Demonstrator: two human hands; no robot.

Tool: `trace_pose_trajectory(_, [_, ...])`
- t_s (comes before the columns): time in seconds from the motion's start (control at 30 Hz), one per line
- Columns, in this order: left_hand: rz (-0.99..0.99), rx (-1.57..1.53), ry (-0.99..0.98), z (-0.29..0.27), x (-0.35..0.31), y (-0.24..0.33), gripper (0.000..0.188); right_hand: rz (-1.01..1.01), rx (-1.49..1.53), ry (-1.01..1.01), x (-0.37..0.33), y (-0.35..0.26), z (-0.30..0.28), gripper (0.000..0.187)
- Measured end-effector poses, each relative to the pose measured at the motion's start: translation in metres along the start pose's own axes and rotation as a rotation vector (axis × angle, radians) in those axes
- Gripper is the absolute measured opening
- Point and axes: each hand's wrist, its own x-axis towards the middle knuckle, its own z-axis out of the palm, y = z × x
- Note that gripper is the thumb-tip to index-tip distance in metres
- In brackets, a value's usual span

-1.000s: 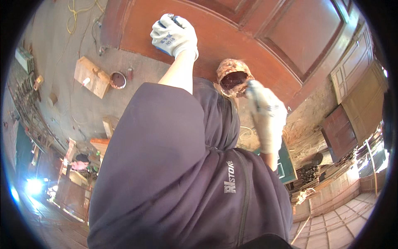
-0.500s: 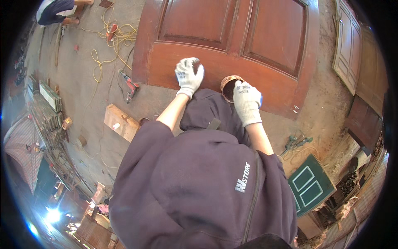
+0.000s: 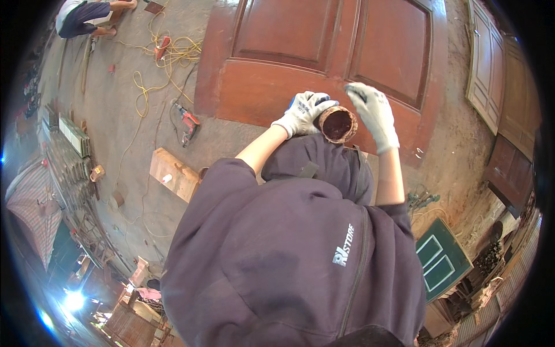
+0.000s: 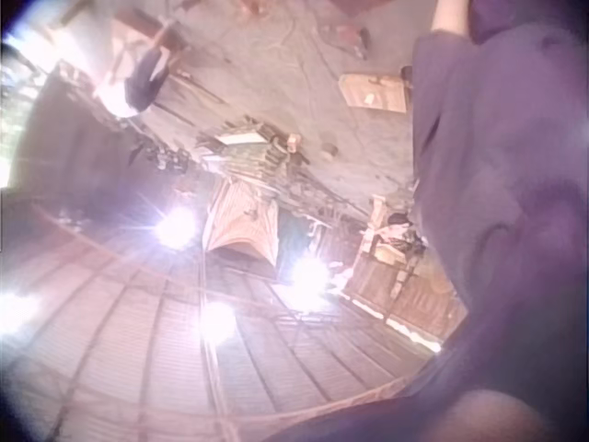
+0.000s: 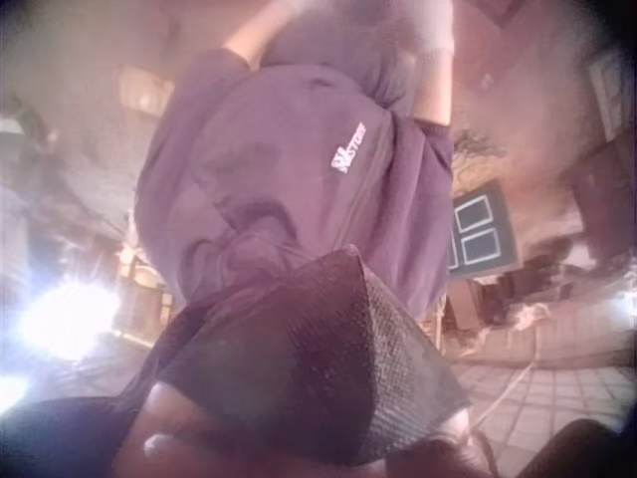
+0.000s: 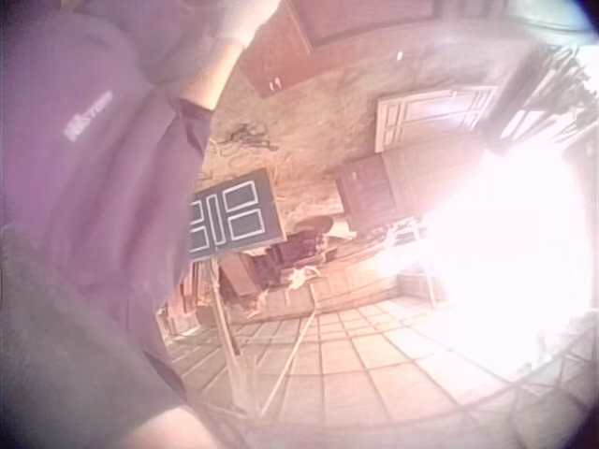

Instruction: The person applies a dark brown paste to the grooves and edges of a reddish-brown wooden door using a small metal spatula. They repeatedly scoop paste from a container and spread it into the door's recessed panels and seams.

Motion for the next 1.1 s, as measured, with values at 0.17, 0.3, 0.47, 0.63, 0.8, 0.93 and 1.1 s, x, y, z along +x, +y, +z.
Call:
trace_pose_trajectory(0.17, [-0.01,0.038,0.024,0.005,-0.006,-0.007,0.092,-0.034,-0.52,-0.115,0.048,-0.014,0.014,0.026])
trace_pose_trajectory(0.3, [0.003,0.036,0.066,0.006,-0.006,-0.005,0.088,-0.18,-0.74,-0.196,0.065,-0.005,0.029,0.026])
trace_pose_trajectory(0.47, [0.012,0.022,0.086,0.004,-0.008,-0.005,0.086,-0.262,-0.846,-0.18,0.058,0.005,0.048,0.028])
trace_pose_trajectory(0.63, [0.007,-0.006,0.099,0.008,-0.009,-0.004,0.085,-0.32,-0.883,-0.138,0.06,0.001,0.049,0.023])
trace_pose_trajectory(0.8, [0.013,0.006,0.095,0.01,-0.007,-0.008,0.085,-0.393,-0.873,-0.237,0.054,0.007,0.035,0.03])
trace_pose_trajectory(0.93, [0.01,0.01,0.076,0.006,-0.003,-0.003,0.087,-0.049,-0.448,-0.127,0.032,-0.005,-0.007,0.029])
trace_pose_trajectory(1.1, [0.106,0.036,0.177,0.018,0.002,-0.006,0.081,0.297,0.33,0.114,-0.034,0.013,-0.03,0.025])
